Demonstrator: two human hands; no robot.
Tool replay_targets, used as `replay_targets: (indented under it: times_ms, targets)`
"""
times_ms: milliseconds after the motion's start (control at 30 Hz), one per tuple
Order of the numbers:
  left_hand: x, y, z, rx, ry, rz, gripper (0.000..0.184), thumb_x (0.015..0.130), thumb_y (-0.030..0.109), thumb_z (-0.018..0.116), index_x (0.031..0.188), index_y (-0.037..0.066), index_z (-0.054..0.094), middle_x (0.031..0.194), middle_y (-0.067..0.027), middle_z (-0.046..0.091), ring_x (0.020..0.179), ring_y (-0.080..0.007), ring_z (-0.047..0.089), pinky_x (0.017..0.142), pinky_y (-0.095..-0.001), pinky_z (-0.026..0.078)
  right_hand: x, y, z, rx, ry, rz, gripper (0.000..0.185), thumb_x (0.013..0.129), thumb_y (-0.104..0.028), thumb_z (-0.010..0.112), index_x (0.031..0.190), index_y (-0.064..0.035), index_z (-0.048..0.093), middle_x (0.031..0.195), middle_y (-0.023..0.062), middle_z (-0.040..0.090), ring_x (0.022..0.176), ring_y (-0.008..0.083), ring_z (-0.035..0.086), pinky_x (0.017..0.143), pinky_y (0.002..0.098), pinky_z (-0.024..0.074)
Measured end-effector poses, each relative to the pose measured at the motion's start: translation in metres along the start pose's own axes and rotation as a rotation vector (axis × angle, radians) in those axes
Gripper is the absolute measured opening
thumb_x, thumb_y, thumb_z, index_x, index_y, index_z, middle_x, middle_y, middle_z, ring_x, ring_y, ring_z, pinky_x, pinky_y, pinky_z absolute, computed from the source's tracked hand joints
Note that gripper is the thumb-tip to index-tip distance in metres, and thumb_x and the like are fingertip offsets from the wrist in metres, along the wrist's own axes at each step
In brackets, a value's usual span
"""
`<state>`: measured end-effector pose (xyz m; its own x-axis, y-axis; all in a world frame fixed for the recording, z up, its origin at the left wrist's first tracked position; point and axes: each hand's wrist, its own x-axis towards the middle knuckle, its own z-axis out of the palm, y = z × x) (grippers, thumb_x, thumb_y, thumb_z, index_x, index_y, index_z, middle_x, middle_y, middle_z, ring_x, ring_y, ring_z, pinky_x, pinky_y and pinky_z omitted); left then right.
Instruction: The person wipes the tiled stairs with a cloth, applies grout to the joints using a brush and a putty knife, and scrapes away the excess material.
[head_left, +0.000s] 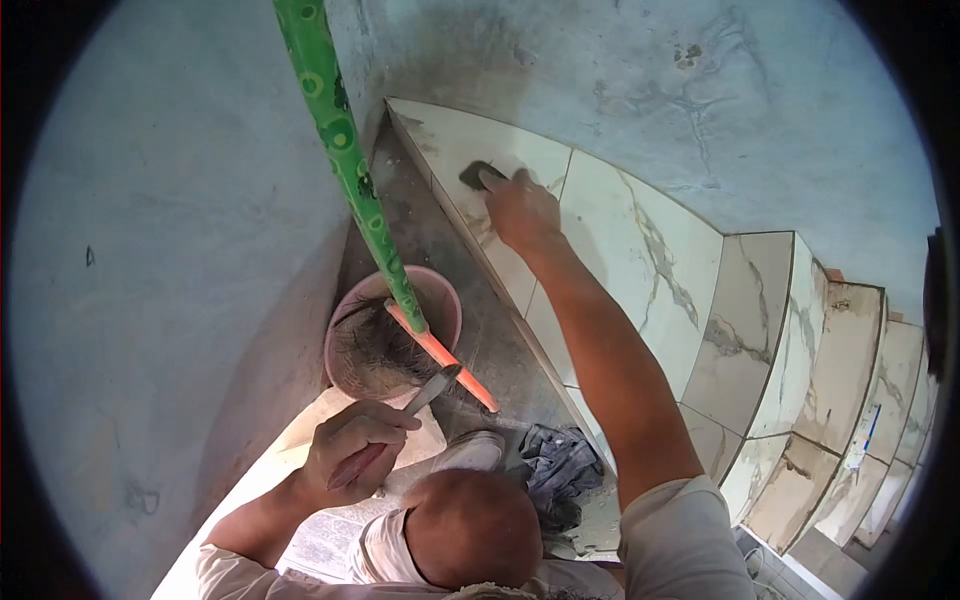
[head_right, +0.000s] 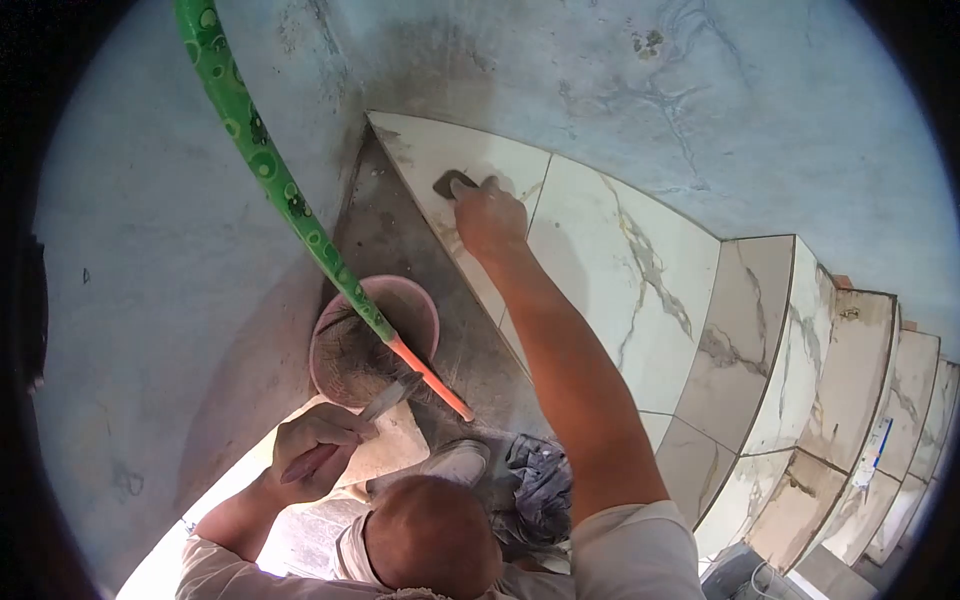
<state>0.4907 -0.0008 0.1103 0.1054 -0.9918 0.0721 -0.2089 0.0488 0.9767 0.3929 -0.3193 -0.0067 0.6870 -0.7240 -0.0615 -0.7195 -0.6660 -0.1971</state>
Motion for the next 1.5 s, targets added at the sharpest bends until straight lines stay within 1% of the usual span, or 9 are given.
replay_targets:
  times_ms: [133,333,467,667,900,967,1033,1300,1500]
  targets:
    - [0.006,-0.007,-0.012,-0.054,-0.034,-0.004,0.023,0.077,-0.012,0.065,0.093,0.003,0.058,0.102,-0.0155,0.067,0.087,-0.0252,0.067,0.073,-0.032,0.053,-0.051,0.008,-0.031,-0.03,-0.176,0.082,0.026,0.094,-0.025,0.051,0.115,-0.0173,0.063,0.097,0.0201,0.06,0.084,0.0363,0.068,0.069,0.0453,0.0554]
    - [0.01,-0.01,-0.004,-0.086,-0.181,-0.069,0.02,0.078,-0.009,0.065,0.093,0.002,0.059,0.101,-0.0145,0.067,0.089,-0.0261,0.067,0.075,-0.0338,0.053,0.021,-0.003,-0.007,-0.123,-0.186,0.092,0.027,0.095,-0.031,0.05,0.115,-0.0176,0.063,0.1,0.0215,0.061,0.083,0.0347,0.069,0.072,0.0459,0.0551]
    - [0.002,-0.018,-0.007,-0.131,-0.167,-0.108,0.019,0.079,-0.01,0.065,0.093,0.002,0.06,0.099,-0.0146,0.068,0.089,-0.0246,0.068,0.075,-0.0321,0.054,-0.03,0.0,-0.034,-0.08,-0.183,0.041,0.024,0.096,-0.027,0.049,0.106,-0.015,0.067,0.095,0.0185,0.063,0.083,0.0349,0.069,0.07,0.0441,0.0556]
    - [0.007,-0.02,-0.009,-0.141,-0.182,-0.1,0.018,0.08,-0.008,0.065,0.092,0.005,0.06,0.1,-0.0134,0.068,0.088,-0.0245,0.067,0.076,-0.0331,0.054,0.018,-0.014,-0.021,-0.041,-0.116,0.019,0.024,0.093,-0.028,0.054,0.11,-0.0161,0.066,0.095,0.0171,0.063,0.083,0.0337,0.068,0.069,0.0438,0.0558]
    - [0.007,-0.019,-0.015,-0.216,-0.083,-0.179,0.018,0.079,-0.008,0.064,0.092,0.004,0.06,0.1,-0.0156,0.068,0.09,-0.0246,0.068,0.079,-0.0329,0.054,-0.085,0.01,-0.044,-0.094,-0.299,0.125,0.026,0.093,-0.027,0.055,0.117,-0.0172,0.062,0.094,0.017,0.059,0.079,0.0341,0.067,0.067,0.0425,0.0554]
    - [0.007,-0.02,-0.014,-0.215,-0.113,-0.205,0.019,0.079,-0.009,0.063,0.092,0.004,0.06,0.1,-0.0159,0.068,0.09,-0.0248,0.068,0.079,-0.033,0.054,-0.081,0.015,-0.038,-0.066,-0.315,0.145,0.028,0.093,-0.027,0.056,0.119,-0.0176,0.061,0.095,0.0175,0.058,0.078,0.0343,0.067,0.067,0.0428,0.0552]
    - [0.009,-0.022,-0.01,-0.212,-0.136,-0.194,0.019,0.079,-0.009,0.063,0.092,0.003,0.06,0.1,-0.0159,0.068,0.09,-0.0247,0.068,0.079,-0.033,0.054,-0.057,0.015,-0.031,-0.051,-0.165,0.054,0.034,0.092,-0.029,0.058,0.125,-0.0207,0.059,0.094,0.017,0.057,0.075,0.0332,0.067,0.063,0.0431,0.055]
    - [0.01,-0.021,-0.012,-0.201,-0.14,-0.192,0.017,0.079,-0.009,0.064,0.092,0.002,0.059,0.1,-0.0167,0.068,0.09,-0.0254,0.068,0.079,-0.0336,0.054,-0.138,0.037,-0.037,-0.055,-0.315,0.155,0.036,0.092,-0.031,0.057,0.127,-0.024,0.058,0.095,0.0167,0.057,0.072,0.0335,0.067,0.061,0.0431,0.055]
    - [-0.001,-0.027,-0.007,-0.211,-0.163,-0.229,0.019,0.078,-0.009,0.065,0.092,0.001,0.06,0.101,-0.0166,0.068,0.091,-0.0257,0.068,0.08,-0.0334,0.054,-0.071,0.014,-0.03,-0.071,-0.172,0.09,0.032,0.091,-0.028,0.061,0.122,-0.0243,0.063,0.088,0.0157,0.055,0.071,0.0337,0.065,0.061,0.0455,0.0534]
